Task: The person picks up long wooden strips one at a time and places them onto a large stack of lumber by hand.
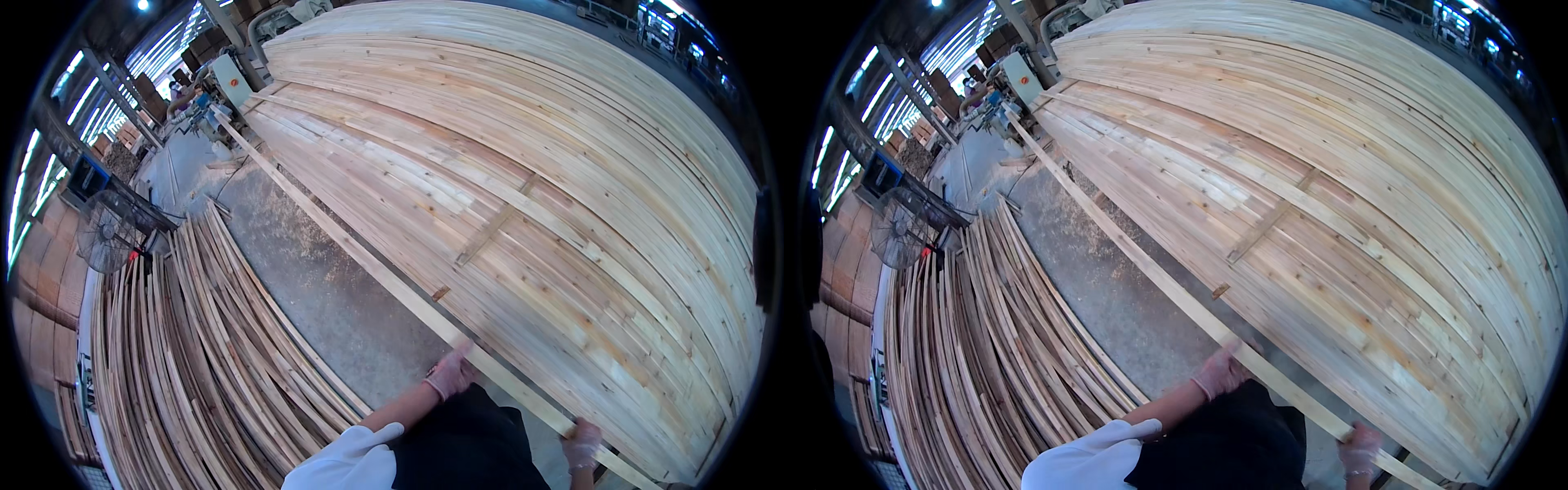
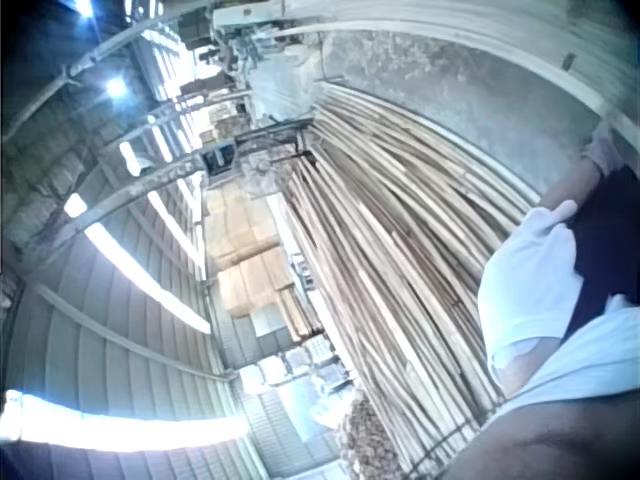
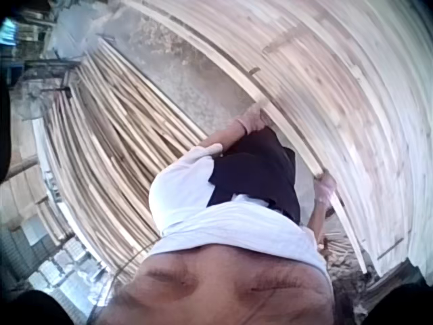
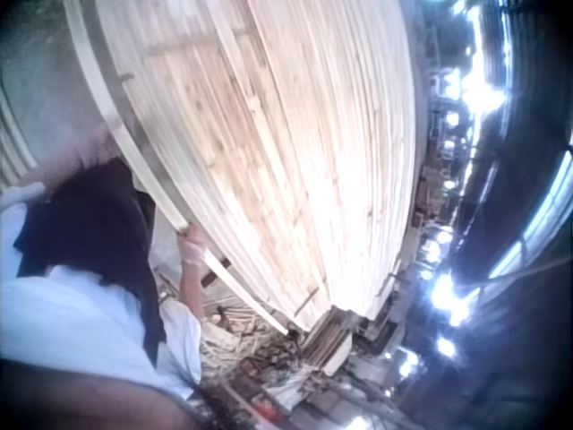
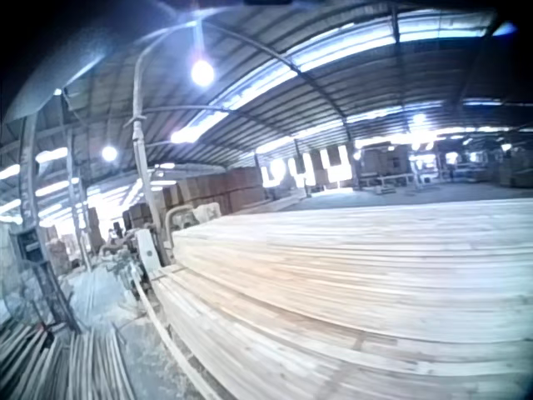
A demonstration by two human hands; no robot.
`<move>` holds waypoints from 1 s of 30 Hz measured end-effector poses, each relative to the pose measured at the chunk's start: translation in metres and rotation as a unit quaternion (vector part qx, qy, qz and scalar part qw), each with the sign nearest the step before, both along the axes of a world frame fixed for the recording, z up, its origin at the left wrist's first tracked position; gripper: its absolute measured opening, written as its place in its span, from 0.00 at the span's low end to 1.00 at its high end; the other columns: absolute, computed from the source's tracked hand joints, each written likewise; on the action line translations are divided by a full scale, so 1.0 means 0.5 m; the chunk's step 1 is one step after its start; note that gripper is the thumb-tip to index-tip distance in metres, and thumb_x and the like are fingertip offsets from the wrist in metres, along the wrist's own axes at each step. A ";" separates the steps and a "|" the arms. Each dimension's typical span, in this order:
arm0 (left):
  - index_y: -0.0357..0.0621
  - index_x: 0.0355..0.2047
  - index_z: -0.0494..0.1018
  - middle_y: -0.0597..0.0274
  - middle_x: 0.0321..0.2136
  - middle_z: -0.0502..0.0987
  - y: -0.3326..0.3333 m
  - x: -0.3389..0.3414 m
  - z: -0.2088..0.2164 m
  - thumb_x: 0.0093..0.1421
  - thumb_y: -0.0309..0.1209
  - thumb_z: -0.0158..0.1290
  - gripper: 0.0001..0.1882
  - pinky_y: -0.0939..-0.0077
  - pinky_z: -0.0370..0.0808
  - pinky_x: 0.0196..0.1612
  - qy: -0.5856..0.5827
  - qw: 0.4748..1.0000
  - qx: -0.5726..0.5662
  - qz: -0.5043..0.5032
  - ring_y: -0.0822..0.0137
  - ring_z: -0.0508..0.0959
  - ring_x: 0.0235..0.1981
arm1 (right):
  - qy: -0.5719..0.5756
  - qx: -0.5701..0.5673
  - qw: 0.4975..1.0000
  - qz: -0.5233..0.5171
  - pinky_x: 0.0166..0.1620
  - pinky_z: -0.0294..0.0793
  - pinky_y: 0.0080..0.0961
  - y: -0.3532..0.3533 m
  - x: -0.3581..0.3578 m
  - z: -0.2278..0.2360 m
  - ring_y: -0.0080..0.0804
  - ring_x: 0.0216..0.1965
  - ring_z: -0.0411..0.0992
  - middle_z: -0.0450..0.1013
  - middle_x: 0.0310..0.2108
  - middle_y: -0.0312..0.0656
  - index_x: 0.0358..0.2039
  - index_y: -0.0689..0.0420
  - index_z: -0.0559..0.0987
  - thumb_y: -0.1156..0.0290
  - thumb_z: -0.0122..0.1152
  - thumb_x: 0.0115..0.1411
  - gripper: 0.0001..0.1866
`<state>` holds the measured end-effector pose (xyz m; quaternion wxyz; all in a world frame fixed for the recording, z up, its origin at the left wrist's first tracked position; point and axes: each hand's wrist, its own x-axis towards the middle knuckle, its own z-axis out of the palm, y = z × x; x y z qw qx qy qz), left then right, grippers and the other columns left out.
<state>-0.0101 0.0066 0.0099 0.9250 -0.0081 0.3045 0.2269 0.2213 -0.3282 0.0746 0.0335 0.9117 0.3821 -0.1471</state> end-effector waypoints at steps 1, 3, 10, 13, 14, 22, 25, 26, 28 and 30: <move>0.38 0.47 0.70 0.52 0.44 0.76 -0.043 0.003 -0.011 0.65 0.40 0.50 0.18 0.56 0.73 0.52 0.053 0.994 -0.002 -0.096 0.53 0.76 0.46 | 0.049 0.013 0.999 0.005 0.41 0.72 0.41 0.048 -0.024 0.000 0.44 0.32 0.74 0.74 0.23 0.40 0.35 0.51 0.77 0.62 0.77 0.34 0.25; 0.39 0.49 0.70 0.52 0.46 0.76 -0.120 0.013 -0.034 0.64 0.38 0.52 0.19 0.62 0.73 0.54 0.083 0.969 0.011 -0.233 0.57 0.76 0.48 | 0.104 0.070 0.990 0.066 0.38 0.74 0.41 0.142 -0.070 0.015 0.46 0.32 0.75 0.75 0.24 0.43 0.37 0.51 0.75 0.59 0.74 0.37 0.26; 0.42 0.52 0.68 0.54 0.48 0.75 -0.221 0.041 -0.060 0.58 0.38 0.60 0.25 0.64 0.71 0.58 -0.070 0.899 -0.396 -0.172 0.59 0.75 0.52 | 0.250 0.248 0.924 0.151 0.45 0.75 0.38 0.268 -0.125 0.070 0.45 0.43 0.75 0.76 0.40 0.46 0.55 0.52 0.69 0.55 0.68 0.45 0.36; 0.43 0.53 0.67 0.55 0.48 0.75 -0.196 0.024 -0.025 0.58 0.42 0.60 0.26 0.58 0.71 0.58 0.074 0.981 0.045 -0.172 0.57 0.75 0.52 | 0.238 0.194 0.946 0.107 0.47 0.74 0.39 0.178 -0.046 0.044 0.45 0.44 0.75 0.76 0.44 0.45 0.54 0.51 0.71 0.56 0.66 0.50 0.31; 0.44 0.53 0.67 0.56 0.48 0.75 -0.180 0.023 -0.011 0.59 0.43 0.60 0.26 0.56 0.71 0.57 0.096 0.981 0.062 -0.159 0.56 0.75 0.52 | 0.205 0.171 0.957 0.111 0.46 0.74 0.40 0.127 0.001 0.034 0.45 0.43 0.75 0.76 0.43 0.46 0.53 0.51 0.72 0.56 0.65 0.52 0.29; 0.42 0.51 0.68 0.56 0.46 0.77 -0.097 0.000 0.128 0.63 0.42 0.55 0.22 0.62 0.77 0.51 0.140 0.952 0.188 -0.196 0.60 0.79 0.47 | -0.040 0.001 0.973 -0.227 0.41 0.71 0.45 -0.526 0.326 0.066 0.52 0.37 0.74 0.77 0.33 0.50 0.37 0.54 0.80 0.51 0.50 0.61 0.20; 0.36 0.53 0.68 0.49 0.49 0.75 -0.085 -0.026 0.178 0.64 0.44 0.53 0.26 0.63 0.76 0.52 0.100 0.926 0.259 -0.258 0.58 0.78 0.48 | -0.110 0.047 0.969 -0.214 0.37 0.73 0.42 -0.693 0.338 0.096 0.48 0.32 0.73 0.75 0.29 0.48 0.38 0.56 0.79 0.54 0.52 0.61 0.19; 0.33 0.53 0.67 0.47 0.50 0.75 -0.081 -0.035 0.192 0.64 0.45 0.52 0.27 0.62 0.75 0.53 0.067 0.915 0.285 -0.278 0.56 0.78 0.49 | -0.128 0.065 0.969 -0.202 0.36 0.73 0.42 -0.724 0.333 0.100 0.46 0.30 0.73 0.75 0.27 0.47 0.39 0.56 0.78 0.54 0.52 0.60 0.18; 0.32 0.53 0.68 0.46 0.49 0.75 -0.070 -0.050 0.211 0.64 0.44 0.51 0.26 0.62 0.75 0.54 0.111 0.902 0.276 -0.313 0.55 0.78 0.48 | -0.157 0.103 0.968 -0.167 0.34 0.74 0.40 -0.763 0.316 0.112 0.43 0.27 0.73 0.74 0.24 0.46 0.40 0.58 0.77 0.56 0.54 0.60 0.18; 0.32 0.52 0.69 0.46 0.48 0.76 -0.060 -0.060 0.218 0.65 0.43 0.51 0.26 0.62 0.74 0.54 0.064 0.908 0.278 -0.308 0.55 0.79 0.46 | -0.183 0.149 0.965 -0.117 0.32 0.75 0.39 -0.771 0.296 0.125 0.40 0.23 0.73 0.73 0.22 0.44 0.41 0.59 0.76 0.58 0.55 0.60 0.17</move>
